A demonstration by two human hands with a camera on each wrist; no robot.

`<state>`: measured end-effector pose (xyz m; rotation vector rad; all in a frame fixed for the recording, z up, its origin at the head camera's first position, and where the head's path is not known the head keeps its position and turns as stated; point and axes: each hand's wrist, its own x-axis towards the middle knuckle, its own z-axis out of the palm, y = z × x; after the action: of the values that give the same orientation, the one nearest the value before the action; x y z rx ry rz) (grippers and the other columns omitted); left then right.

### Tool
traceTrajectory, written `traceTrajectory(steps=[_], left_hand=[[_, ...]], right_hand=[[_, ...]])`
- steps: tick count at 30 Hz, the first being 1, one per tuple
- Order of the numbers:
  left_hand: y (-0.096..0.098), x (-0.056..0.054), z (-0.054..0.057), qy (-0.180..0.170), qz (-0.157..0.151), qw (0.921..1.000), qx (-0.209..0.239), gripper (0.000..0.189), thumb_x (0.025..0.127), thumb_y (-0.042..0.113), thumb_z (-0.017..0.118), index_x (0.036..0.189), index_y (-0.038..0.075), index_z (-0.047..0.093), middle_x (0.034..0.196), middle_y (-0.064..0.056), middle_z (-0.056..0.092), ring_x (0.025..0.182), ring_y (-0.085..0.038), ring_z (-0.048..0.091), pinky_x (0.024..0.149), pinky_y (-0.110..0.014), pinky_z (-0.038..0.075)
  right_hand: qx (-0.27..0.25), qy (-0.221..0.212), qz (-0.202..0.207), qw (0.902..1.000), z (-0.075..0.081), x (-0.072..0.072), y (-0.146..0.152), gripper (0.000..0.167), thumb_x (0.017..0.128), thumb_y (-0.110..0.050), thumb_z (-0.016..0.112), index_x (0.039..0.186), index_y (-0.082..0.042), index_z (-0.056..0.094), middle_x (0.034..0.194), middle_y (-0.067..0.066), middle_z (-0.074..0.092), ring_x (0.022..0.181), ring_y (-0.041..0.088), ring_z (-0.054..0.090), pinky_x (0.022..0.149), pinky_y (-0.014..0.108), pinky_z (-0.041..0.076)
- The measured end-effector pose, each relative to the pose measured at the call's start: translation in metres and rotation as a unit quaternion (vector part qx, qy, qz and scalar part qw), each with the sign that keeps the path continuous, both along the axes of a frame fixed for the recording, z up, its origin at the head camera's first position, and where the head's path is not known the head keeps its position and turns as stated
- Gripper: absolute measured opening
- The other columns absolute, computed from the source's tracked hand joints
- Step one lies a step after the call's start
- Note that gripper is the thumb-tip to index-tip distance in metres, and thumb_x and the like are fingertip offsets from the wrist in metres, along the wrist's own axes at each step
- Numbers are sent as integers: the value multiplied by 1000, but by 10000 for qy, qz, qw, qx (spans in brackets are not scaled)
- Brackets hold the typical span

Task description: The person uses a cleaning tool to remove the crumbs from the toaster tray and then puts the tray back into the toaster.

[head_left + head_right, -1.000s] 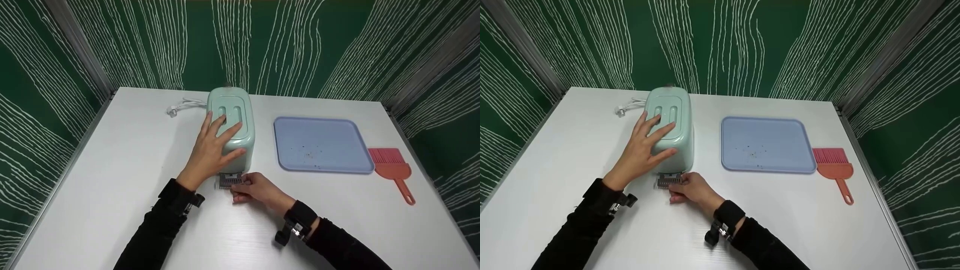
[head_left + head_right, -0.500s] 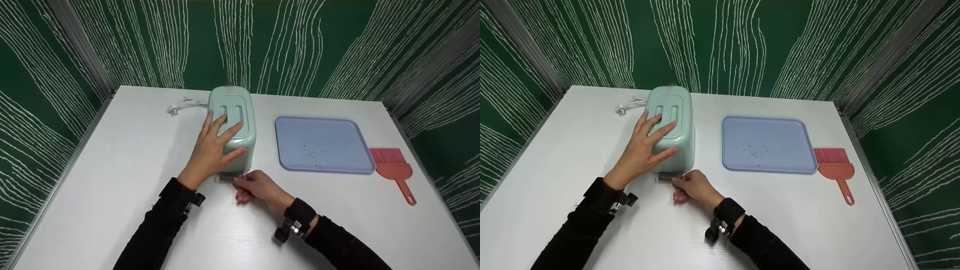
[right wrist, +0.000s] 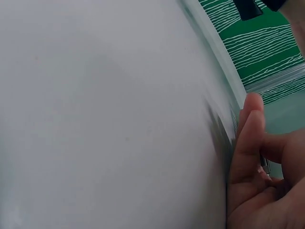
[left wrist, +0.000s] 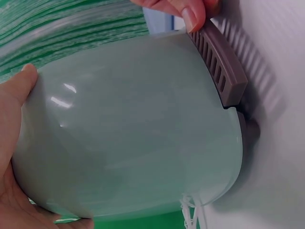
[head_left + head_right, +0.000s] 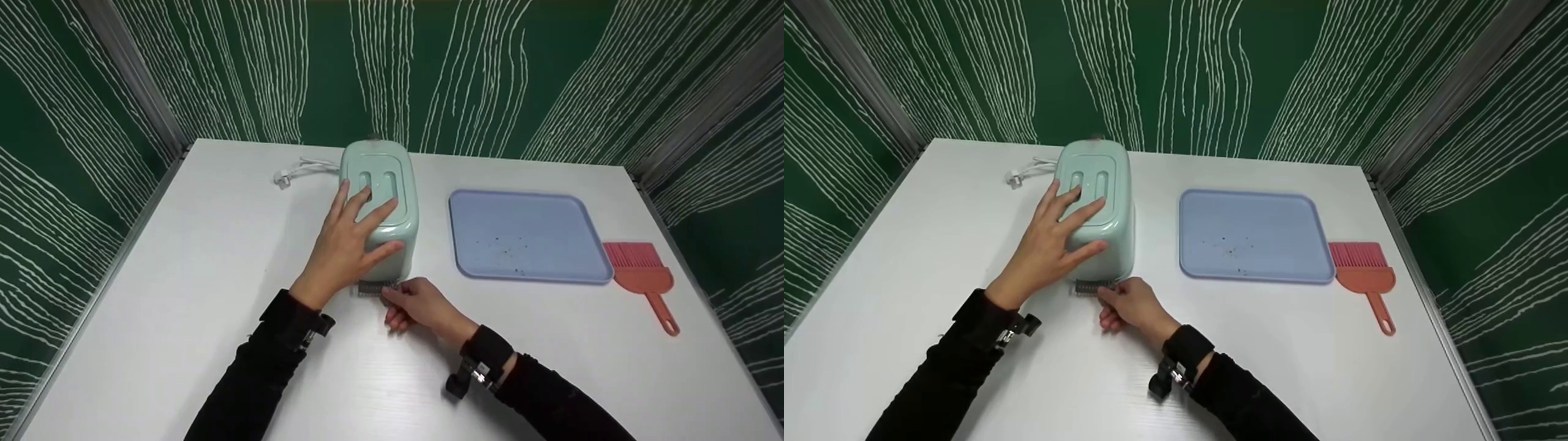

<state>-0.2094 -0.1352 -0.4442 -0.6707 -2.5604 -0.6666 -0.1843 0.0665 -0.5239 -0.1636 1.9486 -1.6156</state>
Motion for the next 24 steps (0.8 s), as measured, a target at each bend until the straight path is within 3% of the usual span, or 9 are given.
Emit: traceTrajectory(steps=[12,24], left_hand=[[-1,1,0,63,-25,10000,56,67,99,58,70,156,26,58,165,-22,46,164,-51,21,134,-60,24],[0,0,-1,78,13,10000,5,66,100,58,69,157,26,57,166,-23,45,163,-51,21,134,-60,22]], right_hand=[[-37,88,-273,9996,2,2,-6,33,112,-23,59,94,3,68,73,1,73,56,8,69,54,24,59],[-68,-132,26,9999,1,0,1,34,113,-21,56,108,8,71,72,1,73,60,6,68,58,21,59]])
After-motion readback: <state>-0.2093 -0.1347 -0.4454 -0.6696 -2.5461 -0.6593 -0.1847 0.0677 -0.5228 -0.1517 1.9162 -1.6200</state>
